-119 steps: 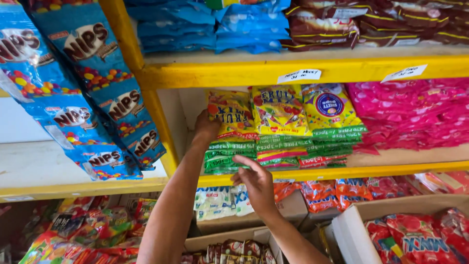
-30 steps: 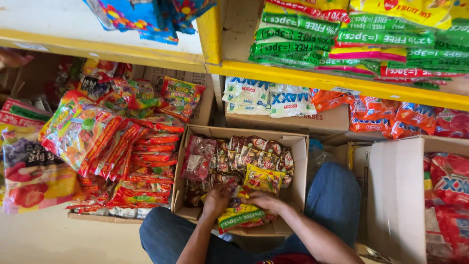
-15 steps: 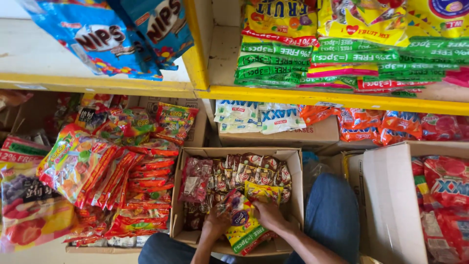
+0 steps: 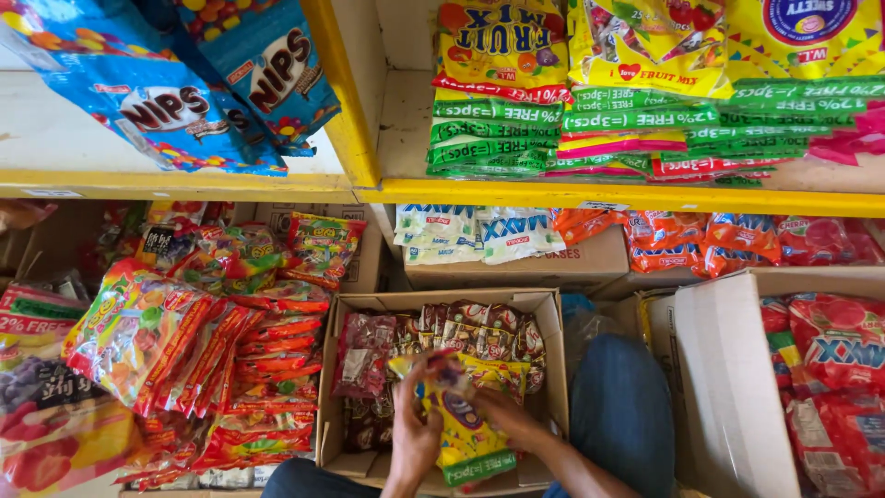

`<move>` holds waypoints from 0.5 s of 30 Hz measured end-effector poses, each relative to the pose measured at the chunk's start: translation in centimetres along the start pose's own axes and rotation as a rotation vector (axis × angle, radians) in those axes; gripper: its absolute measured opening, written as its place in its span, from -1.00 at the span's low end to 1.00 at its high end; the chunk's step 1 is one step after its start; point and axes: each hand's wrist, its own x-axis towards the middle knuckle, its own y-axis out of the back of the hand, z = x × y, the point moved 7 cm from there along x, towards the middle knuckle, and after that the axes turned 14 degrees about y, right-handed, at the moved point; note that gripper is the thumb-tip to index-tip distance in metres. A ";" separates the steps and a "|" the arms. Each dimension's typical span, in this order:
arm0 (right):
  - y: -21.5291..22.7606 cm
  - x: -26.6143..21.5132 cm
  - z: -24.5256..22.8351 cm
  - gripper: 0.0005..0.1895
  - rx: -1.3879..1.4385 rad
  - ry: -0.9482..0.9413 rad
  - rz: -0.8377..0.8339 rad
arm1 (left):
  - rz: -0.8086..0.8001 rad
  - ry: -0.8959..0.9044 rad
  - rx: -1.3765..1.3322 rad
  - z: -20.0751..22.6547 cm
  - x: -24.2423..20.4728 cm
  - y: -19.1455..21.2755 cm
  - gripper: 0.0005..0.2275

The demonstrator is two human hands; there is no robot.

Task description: Organizing and stocking various snack and candy bags from boxes onto grocery store shelves.

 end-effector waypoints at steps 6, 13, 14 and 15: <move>0.1 -2.3 -6.6 -0.54 0.509 -0.217 0.171 | 0.003 0.362 -0.378 -2.0 0.4 0.0 -0.09; 1.8 -0.7 -14.7 -0.49 0.358 0.061 0.077 | -0.313 0.786 -0.962 2.0 -0.8 -2.9 -0.49; 1.9 -0.6 -17.2 -0.48 0.327 0.137 0.055 | -0.317 0.741 -0.880 3.9 -0.1 -2.4 -0.55; 2.2 -0.4 -19.8 -0.47 0.290 0.216 0.030 | -0.319 0.691 -0.803 5.8 0.7 -2.0 -0.60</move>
